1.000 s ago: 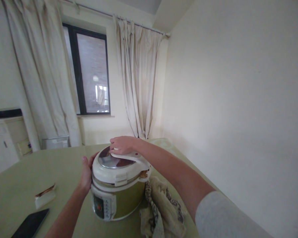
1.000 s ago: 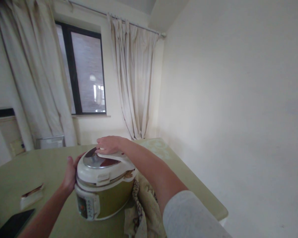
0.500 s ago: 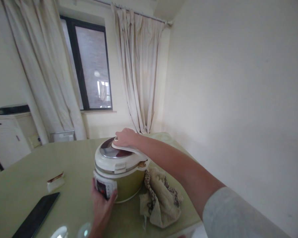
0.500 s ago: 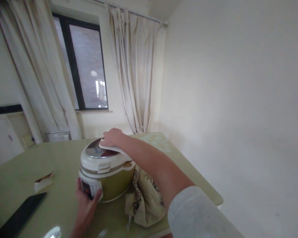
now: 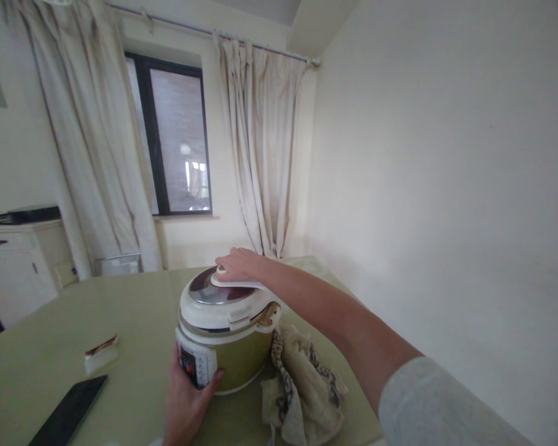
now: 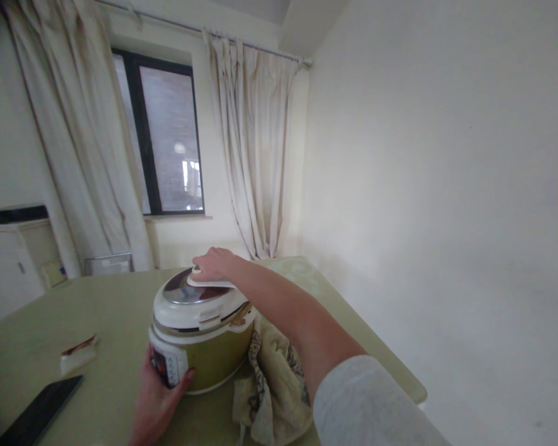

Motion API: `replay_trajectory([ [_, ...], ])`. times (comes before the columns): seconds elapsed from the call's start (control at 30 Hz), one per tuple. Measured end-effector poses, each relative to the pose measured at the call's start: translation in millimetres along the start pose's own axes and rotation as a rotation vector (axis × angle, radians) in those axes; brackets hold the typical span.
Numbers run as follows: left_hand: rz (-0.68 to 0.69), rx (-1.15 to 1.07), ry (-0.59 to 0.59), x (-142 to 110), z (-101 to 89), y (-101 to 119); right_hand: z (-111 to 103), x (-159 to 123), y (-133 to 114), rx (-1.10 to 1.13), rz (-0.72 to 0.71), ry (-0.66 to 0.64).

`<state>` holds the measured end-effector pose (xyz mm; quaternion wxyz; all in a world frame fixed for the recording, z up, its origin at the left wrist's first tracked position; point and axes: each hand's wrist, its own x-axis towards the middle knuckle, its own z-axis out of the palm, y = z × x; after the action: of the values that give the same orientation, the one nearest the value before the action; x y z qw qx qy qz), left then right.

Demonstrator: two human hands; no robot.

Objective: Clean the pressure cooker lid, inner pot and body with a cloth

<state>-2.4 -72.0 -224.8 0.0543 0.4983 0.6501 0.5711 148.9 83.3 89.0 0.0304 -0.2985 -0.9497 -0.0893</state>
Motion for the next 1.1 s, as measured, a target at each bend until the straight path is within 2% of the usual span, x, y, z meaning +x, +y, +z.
replay_trajectory([
  [0.23,0.027,-0.218,-0.066,3,3.4,-1,8,-10,-22,0.092,0.355,0.14],
  [0.47,-0.078,-0.141,-0.072,-1,0.9,0,22,-12,-20,0.163,0.329,0.221],
  [0.57,-0.078,-0.128,-0.079,-1,0.3,3,24,-12,-24,0.154,0.37,0.273],
  [0.87,-0.048,-0.123,-0.074,-2,3.4,6,29,-11,-27,0.16,0.42,0.307],
  [1.0,-0.071,-0.234,-0.106,2,2.7,8,22,-10,-19,0.222,0.366,0.207],
  [1.1,-0.072,-0.309,-0.176,7,-0.9,3,10,-19,1,0.327,0.248,0.087],
])
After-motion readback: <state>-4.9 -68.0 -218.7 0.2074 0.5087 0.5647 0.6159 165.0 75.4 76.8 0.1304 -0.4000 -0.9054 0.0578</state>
